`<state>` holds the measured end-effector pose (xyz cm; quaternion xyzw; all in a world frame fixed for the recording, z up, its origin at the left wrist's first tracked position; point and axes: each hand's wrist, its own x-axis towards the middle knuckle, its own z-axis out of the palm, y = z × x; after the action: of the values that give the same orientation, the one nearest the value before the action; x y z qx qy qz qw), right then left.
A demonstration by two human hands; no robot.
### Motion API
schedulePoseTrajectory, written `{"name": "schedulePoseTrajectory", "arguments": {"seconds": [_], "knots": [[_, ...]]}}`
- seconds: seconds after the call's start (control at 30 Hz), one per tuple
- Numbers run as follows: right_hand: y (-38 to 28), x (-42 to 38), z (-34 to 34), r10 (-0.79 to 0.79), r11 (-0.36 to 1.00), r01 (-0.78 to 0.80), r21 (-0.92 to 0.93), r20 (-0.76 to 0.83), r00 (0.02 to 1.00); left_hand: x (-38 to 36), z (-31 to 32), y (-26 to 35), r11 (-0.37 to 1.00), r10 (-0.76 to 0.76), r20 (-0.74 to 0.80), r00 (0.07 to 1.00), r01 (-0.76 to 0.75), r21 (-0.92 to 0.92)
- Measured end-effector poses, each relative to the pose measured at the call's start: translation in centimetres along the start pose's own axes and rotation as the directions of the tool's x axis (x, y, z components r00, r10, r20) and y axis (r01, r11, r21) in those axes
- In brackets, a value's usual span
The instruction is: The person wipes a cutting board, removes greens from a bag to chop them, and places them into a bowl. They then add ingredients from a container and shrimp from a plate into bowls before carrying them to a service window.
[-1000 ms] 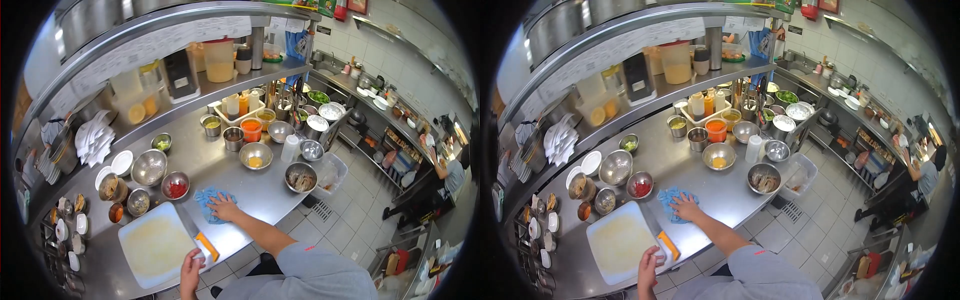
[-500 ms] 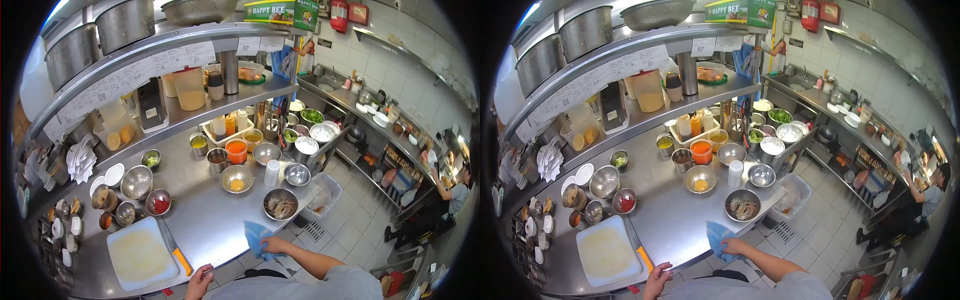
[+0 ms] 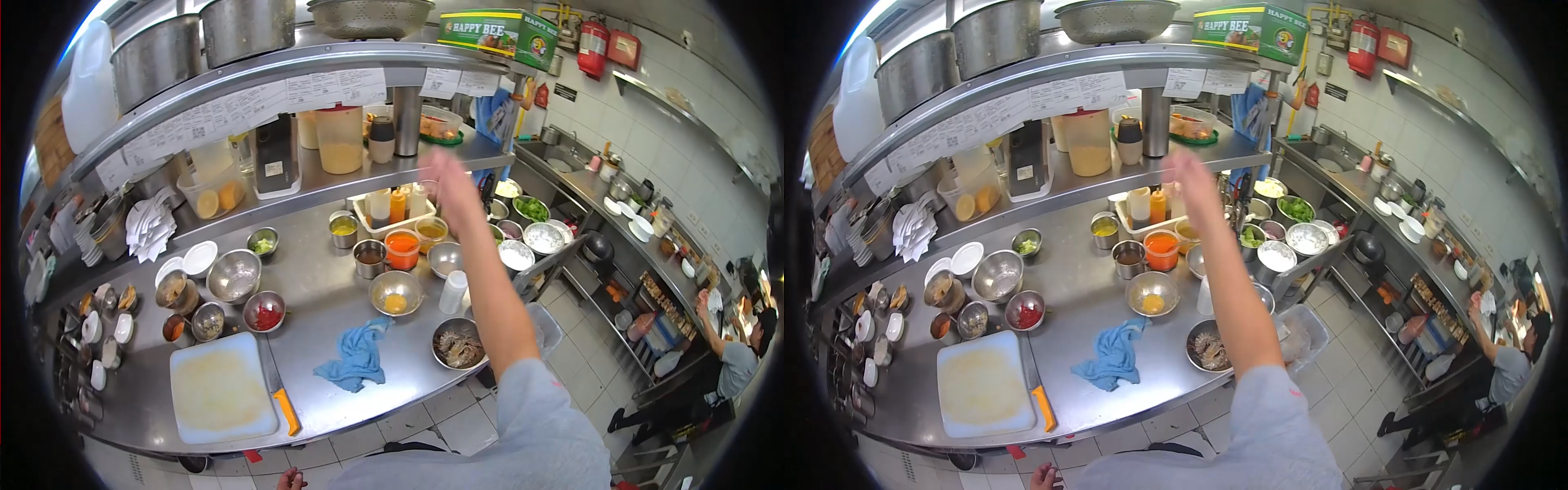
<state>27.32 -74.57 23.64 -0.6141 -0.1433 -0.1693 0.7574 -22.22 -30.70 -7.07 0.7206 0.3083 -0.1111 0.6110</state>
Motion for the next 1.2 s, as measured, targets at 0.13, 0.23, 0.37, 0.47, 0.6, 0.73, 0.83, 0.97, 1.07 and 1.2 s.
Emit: {"name": "schedulePoseTrajectory", "arguments": {"seconds": [0.13,0.23,0.37,0.47,0.6,0.73,0.83,0.97,1.07,1.2], "knots": [[-2.9,12.2,-0.5,0.069,0.946,-0.035,0.323,-0.095,0.993,-1.7,0.6,-0.9,0.997,-0.06,-0.098,0.993,0.055,-0.053],[-2.9,14.3,0.9,0.062,0.894,0.023,0.447,-0.174,0.983,-2.3,1.2,-2.4,0.988,-0.09,-0.117,0.989,0.074,-0.136],[-2.0,9.5,5.1,0.002,0.859,0.042,0.51,-0.085,0.996,-1.9,2.3,-3.3,0.98,-0.111,-0.142,0.984,0.085,-0.179],[-2.0,9.6,7.9,-0.008,0.882,0.018,0.472,-0.024,1.0,-1.5,2.5,-2.8,0.98,-0.125,-0.127,0.984,0.102,-0.173],[-4.2,11.2,9.5,-0.019,0.926,0.037,0.374,-0.053,0.998,0.3,2.4,-1.4,0.99,-0.059,-0.123,0.991,0.041,-0.138],[-4.5,10.6,6.7,0.047,0.954,-0.025,0.298,-0.066,0.997,1.5,1.9,-1.7,0.991,-0.031,-0.119,0.992,0.016,-0.131],[-2.5,14.0,0.3,0.029,0.866,0.099,0.49,-0.247,0.969,1.5,2.0,-3.0,0.988,-0.05,-0.118,0.992,0.032,-0.152],[-3.8,17.0,-5.3,0.136,0.767,0.115,0.631,-0.335,0.932,0.8,2.5,-2.9,0.983,-0.104,-0.102,0.989,0.086,-0.165],[-3.6,18.5,-8.0,0.037,0.817,0.133,0.561,-0.281,0.959,0.7,3.0,-2.3,0.991,-0.084,-0.093,0.992,0.073,-0.114],[-4.8,17.7,-7.2,-0.009,0.799,0.132,0.587,-0.207,0.978,1.0,3.1,-2.0,0.989,-0.086,-0.08,0.993,0.076,-0.127]]}}
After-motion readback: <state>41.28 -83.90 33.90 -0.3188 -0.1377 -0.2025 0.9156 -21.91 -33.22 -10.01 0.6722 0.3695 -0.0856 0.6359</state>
